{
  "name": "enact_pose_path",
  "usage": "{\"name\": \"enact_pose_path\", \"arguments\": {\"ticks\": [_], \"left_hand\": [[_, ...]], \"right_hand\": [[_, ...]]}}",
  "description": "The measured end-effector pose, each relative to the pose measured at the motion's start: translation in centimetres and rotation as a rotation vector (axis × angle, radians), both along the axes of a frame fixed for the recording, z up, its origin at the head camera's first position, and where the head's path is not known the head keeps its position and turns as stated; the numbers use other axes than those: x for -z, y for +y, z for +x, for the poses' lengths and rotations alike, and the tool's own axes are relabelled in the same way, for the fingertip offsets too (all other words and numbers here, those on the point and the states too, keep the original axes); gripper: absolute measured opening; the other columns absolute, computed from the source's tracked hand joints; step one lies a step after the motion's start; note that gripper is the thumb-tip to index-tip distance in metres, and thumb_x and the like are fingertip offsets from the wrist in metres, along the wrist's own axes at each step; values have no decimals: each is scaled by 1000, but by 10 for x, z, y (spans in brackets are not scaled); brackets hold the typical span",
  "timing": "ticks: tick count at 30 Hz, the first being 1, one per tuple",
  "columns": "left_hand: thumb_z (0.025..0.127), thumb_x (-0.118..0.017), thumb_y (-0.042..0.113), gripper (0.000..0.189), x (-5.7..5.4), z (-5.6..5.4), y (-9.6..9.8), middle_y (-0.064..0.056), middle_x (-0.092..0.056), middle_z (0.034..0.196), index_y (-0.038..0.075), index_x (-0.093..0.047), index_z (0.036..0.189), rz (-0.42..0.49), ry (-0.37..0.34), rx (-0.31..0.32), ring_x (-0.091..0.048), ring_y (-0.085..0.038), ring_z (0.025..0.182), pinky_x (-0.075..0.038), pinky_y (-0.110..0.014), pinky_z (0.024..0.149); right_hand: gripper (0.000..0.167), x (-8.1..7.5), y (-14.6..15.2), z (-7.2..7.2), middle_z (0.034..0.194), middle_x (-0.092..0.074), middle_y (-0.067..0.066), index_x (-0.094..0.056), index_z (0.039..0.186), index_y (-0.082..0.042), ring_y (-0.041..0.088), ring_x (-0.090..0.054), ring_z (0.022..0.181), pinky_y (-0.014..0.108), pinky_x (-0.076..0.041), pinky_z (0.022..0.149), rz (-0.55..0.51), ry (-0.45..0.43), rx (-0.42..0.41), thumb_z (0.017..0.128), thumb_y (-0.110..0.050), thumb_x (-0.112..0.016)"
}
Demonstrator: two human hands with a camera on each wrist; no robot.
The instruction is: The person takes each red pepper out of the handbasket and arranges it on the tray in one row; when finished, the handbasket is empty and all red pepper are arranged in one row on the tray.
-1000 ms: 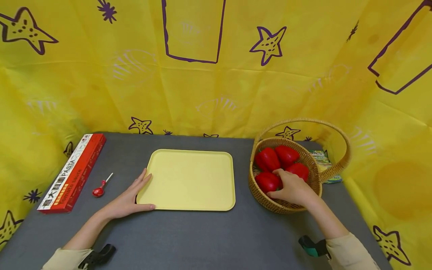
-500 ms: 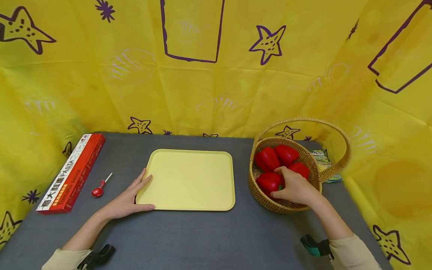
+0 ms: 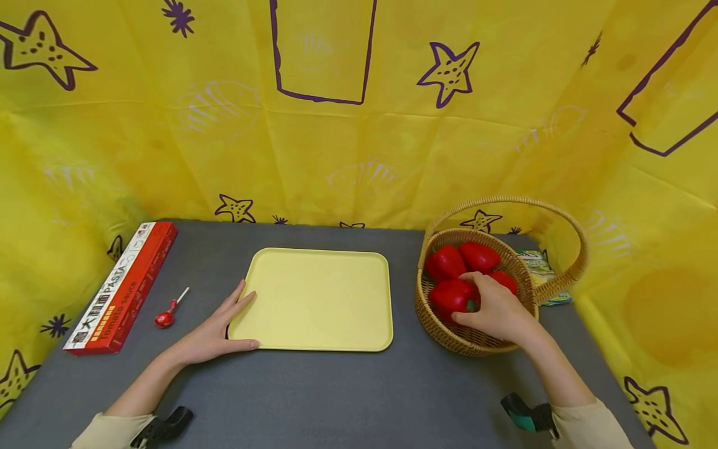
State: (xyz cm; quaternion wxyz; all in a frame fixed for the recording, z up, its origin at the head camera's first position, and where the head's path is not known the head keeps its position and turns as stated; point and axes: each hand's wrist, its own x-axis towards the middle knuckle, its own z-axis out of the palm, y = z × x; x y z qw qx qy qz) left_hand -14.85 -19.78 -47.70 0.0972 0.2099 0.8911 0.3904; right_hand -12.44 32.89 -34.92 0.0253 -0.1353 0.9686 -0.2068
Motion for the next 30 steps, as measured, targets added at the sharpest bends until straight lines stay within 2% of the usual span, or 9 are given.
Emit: {"name": "enact_pose_path", "arguments": {"ticks": [6, 13, 20, 30], "left_hand": [[76, -80, 46, 103, 0, 0, 0, -13, 3, 163, 4, -26, 154, 7, 0, -1, -4, -48, 143, -14, -70, 106], [76, -81, 45, 103, 0, 1, 0, -13, 3, 163, 4, -26, 154, 10, -1, -3, -4, -48, 144, -14, -70, 105], [76, -81, 45, 103, -2, 2, 0, -14, 2, 163, 3, -26, 153, 15, -9, -6, -4, -48, 144, -14, -70, 105], [76, -81, 45, 104, -3, 1, 1, -13, 3, 163, 4, -25, 154, 13, -10, -6, -5, -47, 144, -14, -70, 106]], "right_hand": [[72, -4, -3, 5, 115, -60, 23, -48, 133, 0, 36, -59, 96, 54, -50, 78, -13, 53, 72, 79, -37, -80], [75, -9, -10, 9, 124, -56, 27, -48, 135, 1, 41, -58, 101, 58, -49, 80, -49, 115, 131, 79, -39, -80], [75, -16, -18, 12, 123, -58, 24, -49, 135, -2, 41, -60, 100, 56, -52, 76, -87, 167, 125, 78, -37, -82], [73, -23, -44, 14, 123, -58, 16, -48, 137, -8, 35, -62, 96, 51, -55, 73, -139, 170, 98, 79, -36, -82]]}}
